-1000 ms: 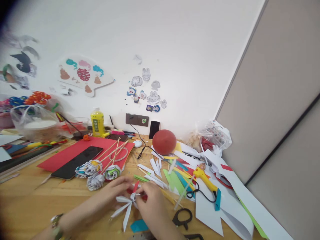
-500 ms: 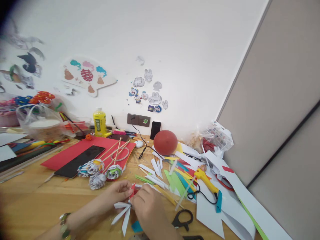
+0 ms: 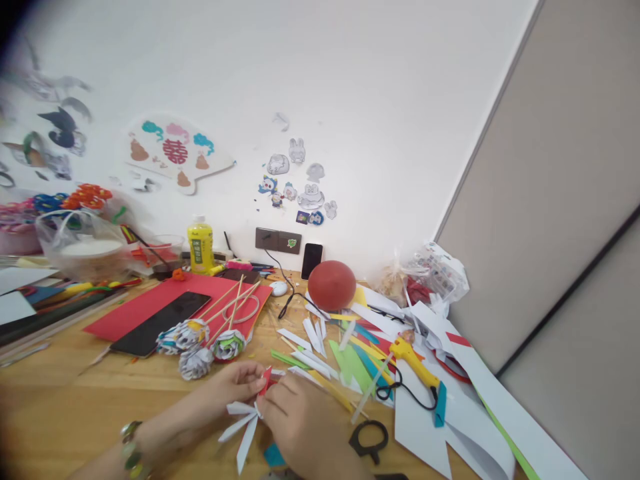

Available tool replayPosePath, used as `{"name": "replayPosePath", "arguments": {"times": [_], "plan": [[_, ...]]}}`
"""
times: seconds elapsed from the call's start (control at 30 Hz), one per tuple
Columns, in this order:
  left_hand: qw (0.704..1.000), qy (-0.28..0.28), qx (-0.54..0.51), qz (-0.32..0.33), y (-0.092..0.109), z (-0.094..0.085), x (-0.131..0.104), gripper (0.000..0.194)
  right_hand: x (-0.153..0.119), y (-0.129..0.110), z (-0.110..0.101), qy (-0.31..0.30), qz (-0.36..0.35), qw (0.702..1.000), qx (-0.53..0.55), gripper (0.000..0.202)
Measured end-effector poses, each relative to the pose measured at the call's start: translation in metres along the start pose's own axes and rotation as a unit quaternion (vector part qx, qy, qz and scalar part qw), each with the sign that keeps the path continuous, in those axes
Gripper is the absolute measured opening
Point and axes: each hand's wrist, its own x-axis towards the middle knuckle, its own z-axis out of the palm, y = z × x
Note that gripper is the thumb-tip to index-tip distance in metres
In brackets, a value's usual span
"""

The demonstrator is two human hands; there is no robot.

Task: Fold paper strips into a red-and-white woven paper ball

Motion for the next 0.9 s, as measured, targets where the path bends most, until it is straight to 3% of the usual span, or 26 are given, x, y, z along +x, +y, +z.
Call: {"name": "replayPosePath", "arguments": {"times": [0.07, 0.2, 0.3, 0.5, 0.6, 0.73, 0.9], "plan": [[1.0, -0.003, -0.01, 0.004, 0.0015, 0.0006, -0.0002, 0.036, 0.0002, -0.001, -0.0021, 0.001, -0.001, 1.0, 0.023, 0.021], [0.998, -0.016, -0.03, 0.043, 0.006, 0.0022, 0.0, 0.032, 0.0028, -0.004, -0.0081, 0.045, 0.069, 0.993, 0.081, 0.022], [0.998, -0.018, -0.038, 0.053, 0.0077, 0.005, 0.0006, 0.034, 0.0031, -0.0036, -0.0076, 0.07, 0.054, 0.992, 0.09, 0.021], [0.998, 0.001, -0.016, 0.067, 0.0095, 0.0097, 0.0001, 0.035, 0.0048, -0.0041, -0.0052, 0.056, 0.081, 0.992, 0.08, 0.018], [0.999, -0.01, -0.007, 0.042, 0.0062, 0.0084, 0.0007, 0.036, 0.0068, -0.0057, -0.0041, 0.054, 0.048, 0.996, 0.055, 0.014], [0.998, -0.024, -0.048, 0.02, 0.0012, 0.0066, 0.0014, 0.035, 0.0066, -0.0045, -0.0042, 0.066, -0.011, 0.997, 0.026, 0.024], [0.995, -0.009, -0.085, 0.051, 0.0044, 0.0059, -0.0001, 0.029, 0.0054, -0.0013, -0.0086, 0.103, 0.082, 0.989, 0.063, 0.014]]}}
